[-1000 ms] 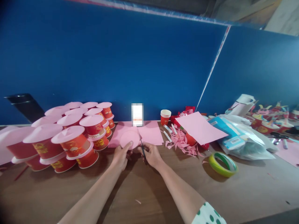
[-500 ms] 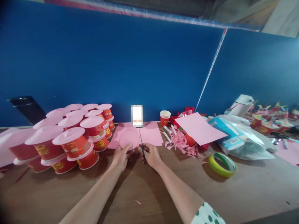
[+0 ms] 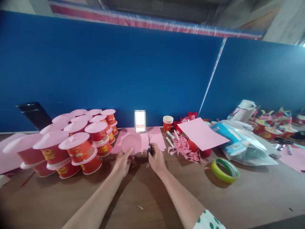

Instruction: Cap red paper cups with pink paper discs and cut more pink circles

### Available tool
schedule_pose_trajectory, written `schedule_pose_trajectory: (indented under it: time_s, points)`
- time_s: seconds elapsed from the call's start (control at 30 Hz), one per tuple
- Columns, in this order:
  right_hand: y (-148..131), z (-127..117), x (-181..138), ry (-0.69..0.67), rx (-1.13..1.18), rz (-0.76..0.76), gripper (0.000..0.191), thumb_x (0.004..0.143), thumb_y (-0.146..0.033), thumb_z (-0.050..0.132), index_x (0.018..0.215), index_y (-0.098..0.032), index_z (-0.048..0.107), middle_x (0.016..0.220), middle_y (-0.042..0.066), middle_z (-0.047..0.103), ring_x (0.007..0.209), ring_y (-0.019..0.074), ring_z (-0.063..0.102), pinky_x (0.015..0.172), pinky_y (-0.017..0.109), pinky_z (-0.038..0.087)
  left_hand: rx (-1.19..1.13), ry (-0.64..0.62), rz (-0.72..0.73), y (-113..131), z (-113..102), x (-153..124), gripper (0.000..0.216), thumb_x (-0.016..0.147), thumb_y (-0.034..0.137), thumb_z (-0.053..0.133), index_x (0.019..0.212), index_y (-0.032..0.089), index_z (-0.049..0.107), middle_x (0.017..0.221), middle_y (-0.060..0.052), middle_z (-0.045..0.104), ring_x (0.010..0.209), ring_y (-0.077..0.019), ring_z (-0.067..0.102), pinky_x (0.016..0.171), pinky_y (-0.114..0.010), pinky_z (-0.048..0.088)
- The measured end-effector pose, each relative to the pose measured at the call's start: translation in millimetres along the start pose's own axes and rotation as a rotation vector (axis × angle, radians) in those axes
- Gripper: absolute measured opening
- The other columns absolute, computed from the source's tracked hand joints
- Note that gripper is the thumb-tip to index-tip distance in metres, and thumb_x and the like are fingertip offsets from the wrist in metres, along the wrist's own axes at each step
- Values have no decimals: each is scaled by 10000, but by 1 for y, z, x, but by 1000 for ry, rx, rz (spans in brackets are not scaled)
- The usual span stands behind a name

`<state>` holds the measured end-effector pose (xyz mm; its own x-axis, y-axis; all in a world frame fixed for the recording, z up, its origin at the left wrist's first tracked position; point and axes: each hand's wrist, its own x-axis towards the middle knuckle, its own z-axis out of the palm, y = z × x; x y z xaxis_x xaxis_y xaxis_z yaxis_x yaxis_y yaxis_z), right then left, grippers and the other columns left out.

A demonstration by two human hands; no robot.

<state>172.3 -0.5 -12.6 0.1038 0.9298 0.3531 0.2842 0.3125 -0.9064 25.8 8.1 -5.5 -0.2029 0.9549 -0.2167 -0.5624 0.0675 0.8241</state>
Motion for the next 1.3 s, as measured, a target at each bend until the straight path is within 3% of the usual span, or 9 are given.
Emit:
schedule_pose_trajectory:
  time_s: [0.17, 0.27, 0.43, 0.53, 0.6, 0.73, 0.9, 1.0, 1.3]
  points:
    - [-4, -4, 3, 112, -38, 24, 388, 746, -430, 581, 1045, -186, 533, 863, 50, 604, 771, 180, 557, 661, 283, 455, -47, 25, -2, 3, -1, 0, 289, 537, 197, 769, 773, 151, 608, 736, -5, 640, 578, -86, 585, 476, -177, 484]
    - [-3, -6, 7, 141, 151, 189, 400, 765, -503, 530, 1011, -187, 531, 800, 43, 598, 693, 165, 552, 554, 258, 440, -68, 25, -3, 1, -2, 3, 265, 550, 160, 760, 767, 147, 609, 753, -12, 641, 588, -82, 586, 479, -169, 486]
    - [-2, -10, 12, 283, 454, 161, 445, 747, -517, 561, 1085, -243, 471, 858, 15, 570, 743, 143, 554, 564, 226, 445, -76, 29, -14, -1, -3, 6, 267, 544, 177, 776, 751, 138, 612, 695, 0, 628, 541, -59, 557, 478, -151, 472]
    - [-3, -8, 13, 112, 622, 311, 454, 781, -579, 455, 1049, -215, 499, 789, 27, 567, 689, 151, 562, 522, 237, 447, -66, 27, -14, -2, -3, 7, 300, 506, 185, 798, 733, 139, 608, 692, 1, 629, 552, -65, 562, 476, -155, 470]
    - [-4, -5, 11, 30, 570, 294, 460, 755, -556, 520, 1053, -207, 504, 780, 23, 567, 670, 146, 556, 513, 232, 441, -59, 29, -12, -2, -3, 7, 311, 494, 200, 806, 721, 140, 602, 687, 5, 626, 553, -67, 562, 474, -159, 470]
    - [-3, 3, 5, 11, 346, 189, 463, 730, -464, 606, 1090, -193, 499, 789, 8, 560, 689, 137, 534, 577, 238, 443, -56, 50, -9, -1, -1, 7, 346, 472, 225, 818, 730, 146, 600, 692, 16, 623, 546, -61, 557, 478, -166, 477]
    - [2, 7, 0, -87, 223, 107, 426, 730, -356, 629, 1102, -183, 513, 782, -6, 560, 716, 132, 526, 688, 254, 439, -58, 72, -31, 2, 0, 5, 387, 454, 269, 824, 748, 151, 600, 636, 39, 604, 492, -45, 537, 439, -142, 439]
    - [0, 8, -4, -155, 161, 85, 398, 743, -354, 612, 1092, -180, 532, 777, -2, 556, 717, 137, 520, 686, 258, 440, -37, 90, -59, 3, 0, 4, 388, 457, 287, 823, 740, 141, 601, 579, 50, 571, 442, -30, 501, 403, -125, 398]
    - [-5, 12, -10, -236, 144, 106, 364, 771, -383, 578, 1072, -180, 565, 725, -8, 542, 634, 111, 472, 588, 220, 404, -81, 40, -54, 0, 1, 7, 352, 485, 249, 819, 725, 123, 594, 632, 21, 603, 520, -50, 546, 481, -143, 461]
